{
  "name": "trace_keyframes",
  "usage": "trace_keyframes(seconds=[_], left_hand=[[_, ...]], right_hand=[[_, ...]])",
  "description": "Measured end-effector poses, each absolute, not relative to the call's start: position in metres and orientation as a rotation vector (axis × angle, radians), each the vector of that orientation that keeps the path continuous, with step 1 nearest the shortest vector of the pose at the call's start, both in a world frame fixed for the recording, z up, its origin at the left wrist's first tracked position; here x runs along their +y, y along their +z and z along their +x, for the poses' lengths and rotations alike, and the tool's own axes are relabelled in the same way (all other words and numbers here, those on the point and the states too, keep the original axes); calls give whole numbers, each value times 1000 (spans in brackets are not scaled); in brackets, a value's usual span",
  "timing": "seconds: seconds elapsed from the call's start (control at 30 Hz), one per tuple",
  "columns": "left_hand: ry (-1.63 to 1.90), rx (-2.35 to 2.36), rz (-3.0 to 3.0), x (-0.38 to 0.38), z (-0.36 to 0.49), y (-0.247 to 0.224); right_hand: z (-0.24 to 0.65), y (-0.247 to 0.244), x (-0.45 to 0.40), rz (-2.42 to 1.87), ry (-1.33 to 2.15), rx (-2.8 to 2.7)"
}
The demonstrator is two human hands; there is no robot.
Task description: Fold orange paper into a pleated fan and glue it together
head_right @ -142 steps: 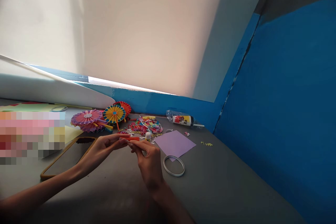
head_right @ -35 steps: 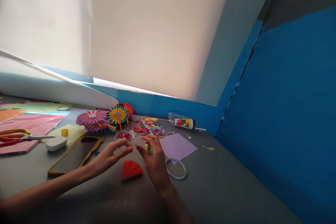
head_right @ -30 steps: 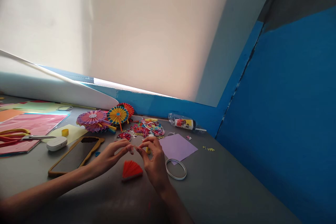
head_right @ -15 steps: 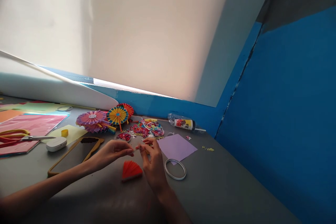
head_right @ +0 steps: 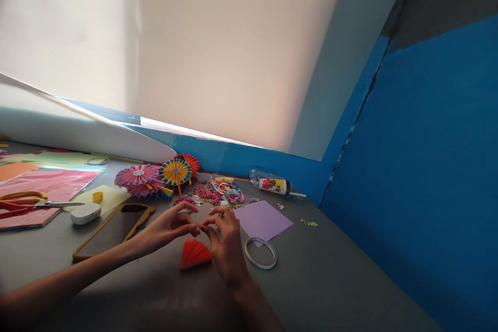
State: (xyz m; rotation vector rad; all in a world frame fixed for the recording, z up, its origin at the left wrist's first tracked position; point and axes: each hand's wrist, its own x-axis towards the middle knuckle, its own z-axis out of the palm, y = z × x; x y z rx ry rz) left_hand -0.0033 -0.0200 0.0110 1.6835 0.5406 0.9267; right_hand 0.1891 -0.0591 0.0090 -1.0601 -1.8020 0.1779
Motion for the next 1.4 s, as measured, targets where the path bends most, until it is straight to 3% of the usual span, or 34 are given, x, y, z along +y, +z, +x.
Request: trace_keyframes(seconds=[0.27,0.4,0.57,0.7,0.8,0.9,1.13,1.4], left_hand=[[948,498,1667,-20,1,11],[1138,697,1644,3,-11,10],[1057,888,1787,3,-19,8],[735,863,2166,-28,-3,-4],[828,796,2287,-39,9,-14],[1010,761,2054,-36,11,-14],[1070,606,1169,-28,4,10],[1067,453,987,-33,8,14]], right_hand=[[184,4,-62,-966,72,-1844],[184,1,-68,-841,52,-1838],[190,11,-73,-849,148,-1598],[192,14,-74,-906,142,-1458],[190,12,-74,-927,168,-1484],[187,10,-74,-914,241,-1496],[177,0,-67,-863,657,-1501],[173,1,-64,-780,867,-1392]])
